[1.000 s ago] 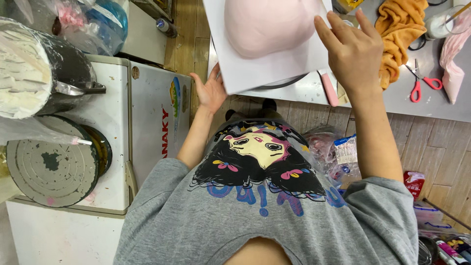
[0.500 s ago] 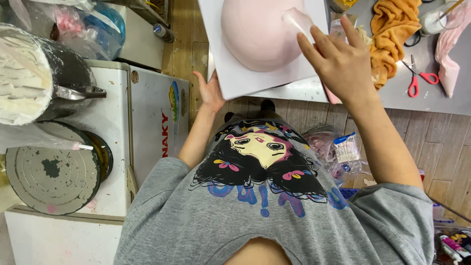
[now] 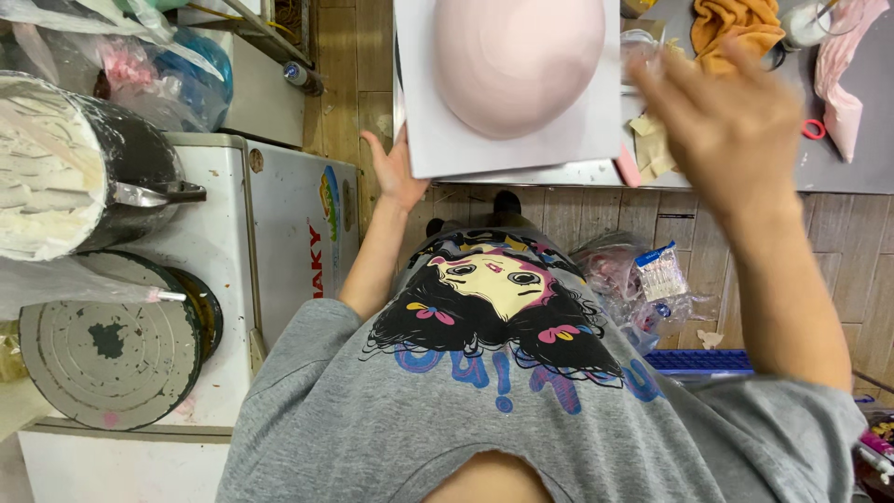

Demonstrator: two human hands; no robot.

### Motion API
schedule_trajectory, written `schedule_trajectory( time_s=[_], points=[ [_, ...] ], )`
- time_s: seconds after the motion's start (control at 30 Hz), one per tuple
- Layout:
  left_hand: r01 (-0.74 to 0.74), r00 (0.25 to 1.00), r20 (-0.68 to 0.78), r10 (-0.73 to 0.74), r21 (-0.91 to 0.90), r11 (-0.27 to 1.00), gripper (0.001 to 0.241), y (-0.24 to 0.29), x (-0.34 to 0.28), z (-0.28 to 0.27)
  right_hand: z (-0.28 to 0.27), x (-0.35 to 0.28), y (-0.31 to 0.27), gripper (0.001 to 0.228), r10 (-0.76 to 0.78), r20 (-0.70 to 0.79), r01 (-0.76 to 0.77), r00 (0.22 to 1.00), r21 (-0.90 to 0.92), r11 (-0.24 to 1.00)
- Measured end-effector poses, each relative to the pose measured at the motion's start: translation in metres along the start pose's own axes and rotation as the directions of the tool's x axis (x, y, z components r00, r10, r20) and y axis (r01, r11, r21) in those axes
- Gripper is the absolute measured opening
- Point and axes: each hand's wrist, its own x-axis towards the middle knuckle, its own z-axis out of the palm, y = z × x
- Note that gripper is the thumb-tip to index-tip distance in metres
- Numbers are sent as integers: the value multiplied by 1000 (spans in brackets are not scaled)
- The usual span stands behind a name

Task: The person smooths the surface of a pink cake on a white board using a small spatula and their fingers. They repeatedly scrape and wipe the sides and top of the cake to even out the frosting.

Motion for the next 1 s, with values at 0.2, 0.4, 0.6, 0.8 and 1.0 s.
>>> schedule_trajectory(
  time_s=[0.2,0.4,0.6,0.8,1.0],
  points=[
    [98,995,10,-101,174,980,127,5,-9,0,50,27,28,31,91,17,-91,996,29,995],
    [207,955,184,-235,157,966,129,-43,-27,0,47,21,6,31,31,-22,-30,999,38,999],
    [104,990,84,-113,102,989,126,-23,-22,-14,18,14,-17,36,45,83,-51,996,71,996],
    [33,996,76,-42,115,993,124,1,-23,-8,48,33,14,30,79,-7,-79,997,-3,997],
    [105,992,56,-111,111,988,119,-6,-31,3,62,28,-8,38,57,-52,-57,997,-12,998]
  ],
)
